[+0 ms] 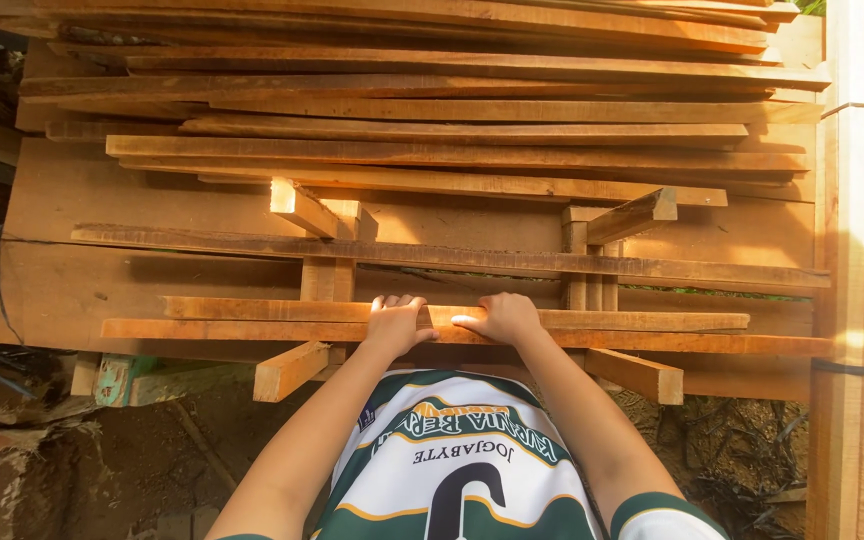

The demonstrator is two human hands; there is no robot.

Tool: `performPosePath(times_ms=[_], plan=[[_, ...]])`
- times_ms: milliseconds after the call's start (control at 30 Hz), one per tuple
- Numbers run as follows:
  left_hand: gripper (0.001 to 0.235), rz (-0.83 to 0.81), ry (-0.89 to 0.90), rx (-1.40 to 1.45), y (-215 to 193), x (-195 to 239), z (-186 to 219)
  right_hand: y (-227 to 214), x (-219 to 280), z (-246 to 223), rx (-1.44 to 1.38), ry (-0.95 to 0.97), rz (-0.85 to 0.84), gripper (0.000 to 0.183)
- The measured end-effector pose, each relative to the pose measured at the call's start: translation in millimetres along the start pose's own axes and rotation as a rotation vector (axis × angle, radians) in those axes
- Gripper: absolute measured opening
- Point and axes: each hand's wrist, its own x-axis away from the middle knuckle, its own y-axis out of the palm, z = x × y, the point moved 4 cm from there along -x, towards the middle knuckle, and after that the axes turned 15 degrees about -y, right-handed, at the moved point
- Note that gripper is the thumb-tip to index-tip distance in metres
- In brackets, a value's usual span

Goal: The person stacks wooden planks on a wooden rack outdoors. They pick up planks from a pile, align them, and place them onto the rack, repeating this process to build a neat stack.

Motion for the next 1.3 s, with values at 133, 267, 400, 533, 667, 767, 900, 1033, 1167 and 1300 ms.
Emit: performPosePath(times_ms=[133, 267, 400, 533, 667, 767, 900, 1033, 1167, 1300], plan=[[0.071, 0.026, -0.017, 0.01, 5, -5, -2, 18, 3, 4, 0.005, -0.013, 0.096, 0.074], [0.08, 0.066, -0.024, -0.036, 1, -6, -1, 34, 9, 12, 0.207, -0.253, 0.726, 0.052], [0.071, 0.046, -0.02, 0.003, 14, -8, -9, 51, 27, 11, 0.21, -0.335, 0.914, 0.037], [0.066, 0.099, 0.01, -0.007, 4, -3, -3, 52, 31, 11, 0.166, -0.303, 0.944, 0.043], [0.074, 0.133, -0.001, 0.0, -1, 1, -6, 54, 26, 8, 0.189, -0.273, 0.954, 0.053], [0.074, 0.146, 0.006, 0.018, 5, 3, -3, 54, 27, 13, 0.154, -0.247, 0.921, 0.049], [0.069, 0.149, 0.008, 0.003, 5, 10, -3, 42, 26, 8, 0.099, -0.171, 0.691, 0.042], [0.069, 0.12, 0.022, 0.001, -6, 9, -5, 13, 21, 8, 0.026, -0.073, 0.334, 0.049], [0.071, 0.046, 0.015, 0.004, -2, 0, -4, -7, 20, 2, -0.055, 0.002, 0.049, 0.076], [0.071, -0.044, -0.03, -0.023, -9, 0, -3, -8, 5, 4, -0.06, 0.057, -0.093, 0.096]])
